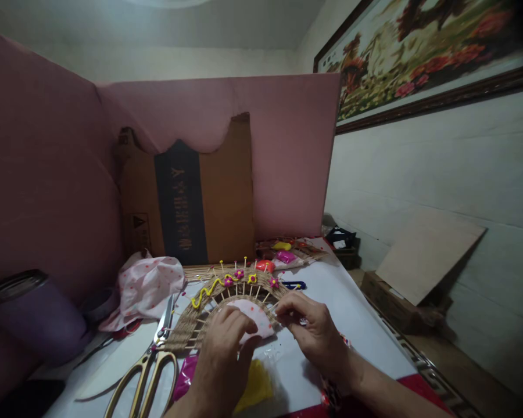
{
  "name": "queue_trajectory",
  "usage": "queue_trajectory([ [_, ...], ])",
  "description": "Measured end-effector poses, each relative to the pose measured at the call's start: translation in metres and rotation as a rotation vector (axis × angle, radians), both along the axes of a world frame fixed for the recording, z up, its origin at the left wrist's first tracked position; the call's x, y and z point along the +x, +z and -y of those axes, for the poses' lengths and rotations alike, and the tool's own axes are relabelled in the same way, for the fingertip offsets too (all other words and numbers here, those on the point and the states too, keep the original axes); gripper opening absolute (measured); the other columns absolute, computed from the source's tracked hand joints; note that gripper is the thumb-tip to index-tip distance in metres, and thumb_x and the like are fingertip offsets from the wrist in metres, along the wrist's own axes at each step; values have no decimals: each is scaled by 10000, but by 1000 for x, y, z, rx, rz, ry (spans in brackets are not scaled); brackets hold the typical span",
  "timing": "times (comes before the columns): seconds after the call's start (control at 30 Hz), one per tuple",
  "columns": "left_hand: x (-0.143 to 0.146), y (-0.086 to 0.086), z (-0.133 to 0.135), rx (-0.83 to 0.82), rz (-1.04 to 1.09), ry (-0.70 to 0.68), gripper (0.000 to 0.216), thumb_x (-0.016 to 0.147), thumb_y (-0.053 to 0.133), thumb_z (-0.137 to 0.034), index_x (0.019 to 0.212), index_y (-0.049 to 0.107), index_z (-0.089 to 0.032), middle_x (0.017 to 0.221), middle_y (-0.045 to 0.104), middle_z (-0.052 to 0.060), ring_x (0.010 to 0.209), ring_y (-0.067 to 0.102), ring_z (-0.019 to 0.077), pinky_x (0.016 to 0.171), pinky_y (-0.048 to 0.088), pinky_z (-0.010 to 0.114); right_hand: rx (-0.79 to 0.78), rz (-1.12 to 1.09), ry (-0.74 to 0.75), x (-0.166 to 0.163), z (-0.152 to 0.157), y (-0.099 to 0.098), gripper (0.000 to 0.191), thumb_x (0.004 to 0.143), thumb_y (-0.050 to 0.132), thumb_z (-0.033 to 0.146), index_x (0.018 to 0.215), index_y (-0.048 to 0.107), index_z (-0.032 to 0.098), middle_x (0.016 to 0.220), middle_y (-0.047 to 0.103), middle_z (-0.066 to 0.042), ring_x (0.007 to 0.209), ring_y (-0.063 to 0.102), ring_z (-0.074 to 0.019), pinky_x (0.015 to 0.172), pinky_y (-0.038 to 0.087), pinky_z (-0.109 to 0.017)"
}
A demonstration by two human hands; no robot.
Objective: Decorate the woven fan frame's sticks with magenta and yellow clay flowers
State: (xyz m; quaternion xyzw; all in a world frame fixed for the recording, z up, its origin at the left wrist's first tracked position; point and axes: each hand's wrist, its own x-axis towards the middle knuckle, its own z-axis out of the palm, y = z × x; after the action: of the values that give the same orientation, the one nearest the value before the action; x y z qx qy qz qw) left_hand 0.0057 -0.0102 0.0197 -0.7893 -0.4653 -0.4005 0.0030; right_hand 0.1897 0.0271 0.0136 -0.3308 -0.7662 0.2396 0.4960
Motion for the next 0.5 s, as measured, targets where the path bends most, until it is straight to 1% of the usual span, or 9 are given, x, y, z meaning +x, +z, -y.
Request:
queue_trajectory([
  [0.03,1,0,1,-6,-12,13,116,756,599,-136,698,511,-185,748,589,29,767,533,203,661,445,336,19,14,3,0,0,-1,99,789,538,95,743,572,176,694,573,5,638,518,-117,584,389,-218],
  [0.1,2,-1,2,-17,-29,26,165,731,625,-130,662,485,-183,722,570,23,732,523,197,637,436,324,30,48,2,2,-2,-3,83,823,538,148,751,568,176,653,565,14,579,506,-107,555,384,-213],
  [0.2,0,-5,2,19,-36,-7,195,802,548,-157,624,474,-183,657,540,16,661,505,179,601,417,306,116,138,-11,5,-6,-6,143,871,508,228,758,576,173,611,558,12,541,497,-109,535,374,-222],
  [0.23,-2,-7,2,40,-22,-14,201,834,497,-158,635,482,-183,643,531,15,640,498,172,586,410,297,165,165,-21,7,-7,-7,152,875,502,228,754,576,172,614,561,6,548,502,-115,540,376,-228],
  [0.3,-9,-10,1,94,20,-36,196,873,399,-127,725,517,-179,645,524,17,626,491,161,574,402,284,255,193,-56,8,-10,-8,148,874,490,202,753,569,170,641,565,-13,584,515,-131,564,389,-241],
  [0.37,-19,-10,1,166,42,-80,198,866,359,-74,850,529,-175,704,548,29,676,506,163,607,412,288,324,186,-85,9,-12,-9,139,877,460,171,796,572,166,712,579,-45,654,538,-153,605,413,-256],
  [0.4,-26,-9,0,211,35,-108,204,854,361,-55,869,526,-176,754,566,41,726,516,169,647,417,301,349,179,-88,9,-13,-9,142,880,444,160,835,579,162,763,586,-64,699,550,-163,631,426,-263],
  [0.47,-38,-3,0,247,29,-97,203,837,377,-48,773,511,-186,762,559,41,745,509,175,658,406,309,373,174,-84,9,-14,-11,155,888,432,159,897,587,160,824,598,-84,753,565,-170,662,440,-268],
  [0.5,-43,0,0,245,43,-79,188,836,384,-58,772,505,-187,742,548,35,734,503,175,647,402,306,373,181,-88,9,-14,-11,150,891,442,171,902,591,163,814,605,-78,741,570,-166,657,440,-262],
])
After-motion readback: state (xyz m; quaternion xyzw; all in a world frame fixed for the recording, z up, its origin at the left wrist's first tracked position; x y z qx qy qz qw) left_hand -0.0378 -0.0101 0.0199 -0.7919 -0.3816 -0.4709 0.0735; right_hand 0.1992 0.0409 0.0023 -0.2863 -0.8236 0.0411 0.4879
